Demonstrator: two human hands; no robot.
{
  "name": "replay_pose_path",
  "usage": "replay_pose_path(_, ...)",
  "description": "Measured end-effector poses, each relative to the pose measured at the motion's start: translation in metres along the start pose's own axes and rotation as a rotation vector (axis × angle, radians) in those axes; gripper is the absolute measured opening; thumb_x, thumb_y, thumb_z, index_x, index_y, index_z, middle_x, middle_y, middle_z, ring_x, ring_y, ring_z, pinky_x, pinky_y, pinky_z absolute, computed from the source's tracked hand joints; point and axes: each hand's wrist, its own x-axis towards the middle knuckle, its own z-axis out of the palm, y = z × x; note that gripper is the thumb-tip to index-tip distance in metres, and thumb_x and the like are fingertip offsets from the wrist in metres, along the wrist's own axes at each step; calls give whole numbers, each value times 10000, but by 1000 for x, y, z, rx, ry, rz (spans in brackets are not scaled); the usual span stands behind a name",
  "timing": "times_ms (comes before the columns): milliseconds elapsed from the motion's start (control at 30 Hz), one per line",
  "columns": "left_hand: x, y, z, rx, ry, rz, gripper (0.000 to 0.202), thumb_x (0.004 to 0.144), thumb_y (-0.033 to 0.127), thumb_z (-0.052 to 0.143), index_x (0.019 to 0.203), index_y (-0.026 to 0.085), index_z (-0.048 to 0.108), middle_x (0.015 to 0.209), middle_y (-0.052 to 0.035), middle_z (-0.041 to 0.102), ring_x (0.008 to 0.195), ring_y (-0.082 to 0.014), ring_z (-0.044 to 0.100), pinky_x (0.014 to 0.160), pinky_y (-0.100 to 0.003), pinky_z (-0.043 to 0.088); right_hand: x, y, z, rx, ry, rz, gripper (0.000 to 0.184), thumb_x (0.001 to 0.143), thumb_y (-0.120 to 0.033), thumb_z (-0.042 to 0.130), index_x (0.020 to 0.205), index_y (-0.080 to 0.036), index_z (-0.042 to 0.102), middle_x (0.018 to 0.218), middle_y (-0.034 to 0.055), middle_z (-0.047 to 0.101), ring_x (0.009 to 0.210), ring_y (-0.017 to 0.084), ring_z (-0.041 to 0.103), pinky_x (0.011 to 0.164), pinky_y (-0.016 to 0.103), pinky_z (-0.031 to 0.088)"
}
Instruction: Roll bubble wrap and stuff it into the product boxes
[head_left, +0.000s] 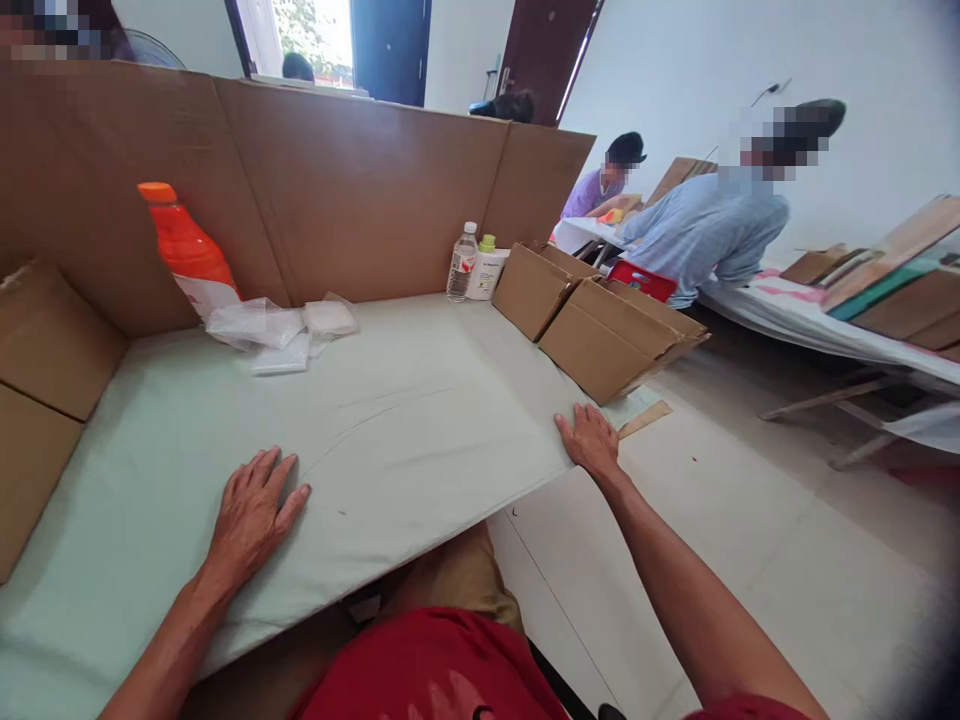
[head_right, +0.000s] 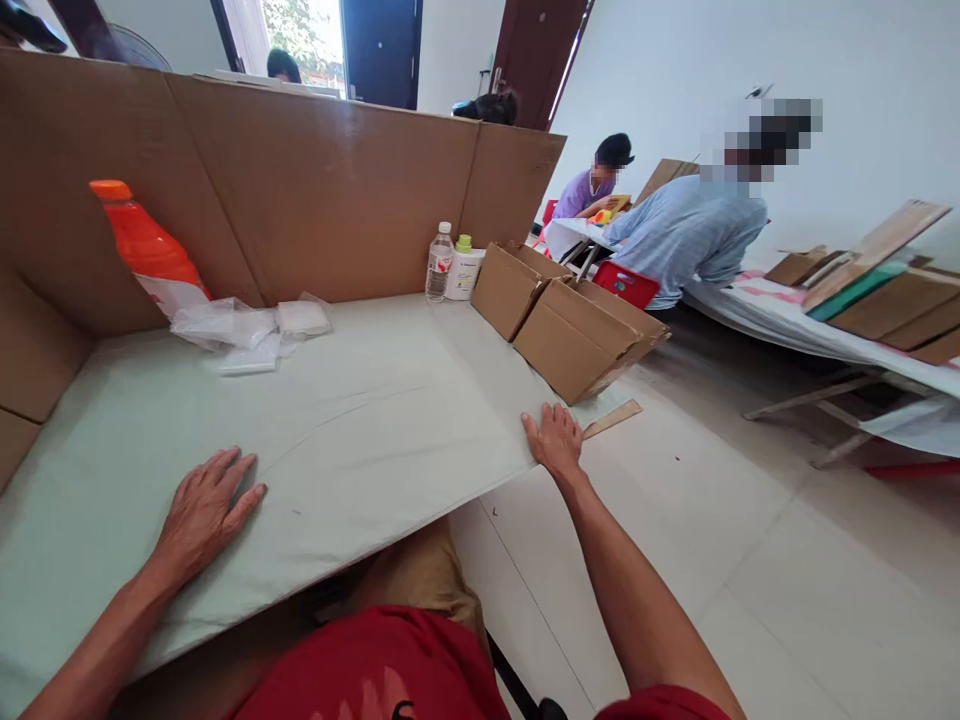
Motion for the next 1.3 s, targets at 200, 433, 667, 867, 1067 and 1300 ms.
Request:
replay_pose_path(200, 0, 0, 1, 53, 35, 38, 536, 994, 469, 330, 1281, 125, 624, 1393, -191, 599, 1324, -346, 522, 1088, -508, 418, 0, 0, 4, 13, 26, 10, 595, 1024, -471, 277, 1447, -104, 478, 1551, 183, 443, 1440, 301, 377, 1169, 474, 282)
replay_pose_path(433, -1, -5, 9, 24, 96, 51, 522, 982, 463, 373, 1259, 111, 639, 1360, -203, 622, 1298, -360, 548, 1067, -532, 441, -5, 10, 8, 37, 58, 4, 560, 1015, -442, 307, 1440, -131, 500, 1554, 158, 455, 1444, 277, 382, 1176, 447, 283)
replay_pose_path(667, 4, 3, 2, -61, 52, -27, 433, 934, 394, 509, 1251, 137, 653, 1380, -190, 617, 1312, -361, 543, 1091, -555, 431, -5, 14, 7, 85, 94, -37, 600, 989, -423, 283, 1384, -63, 554, 1504, 219, 495, 1397, 339, 448, 1134, 500, 348)
replay_pose_path(867, 6, 6, 0, -87, 43, -76, 404, 915, 375, 570, 1259, 179, 648, 1416, -150, 603, 1342, -337, 523, 1116, -547, 420, 5, 17, 12, 111, 109, -55, 677, 953, -480, 243, 1363, -54, 572, 1478, 221, 519, 1380, 360, 466, 1131, 512, 359)
replay_pose_path(1067, 5, 7, 1, -101, 52, -84, 402, 920, 374, 574, 1273, 192, 634, 1440, -138, 585, 1366, -328, 503, 1133, -545, 404, 5, 17, 9, 127, 100, -96, 763, 924, -512, 195, 1339, -6, 586, 1444, 260, 538, 1335, 410, 492, 1100, 556, 387)
replay_pose_path(1300, 6, 8, 0, -120, 62, -81, 392, 905, 344, 583, 1257, 181, 645, 1424, -147, 596, 1358, -339, 512, 1130, -564, 404, 6, 15, 9, 185, 96, -45, 796, 896, -537, 204, 1357, -5, 574, 1474, 256, 512, 1381, 398, 459, 1133, 562, 358)
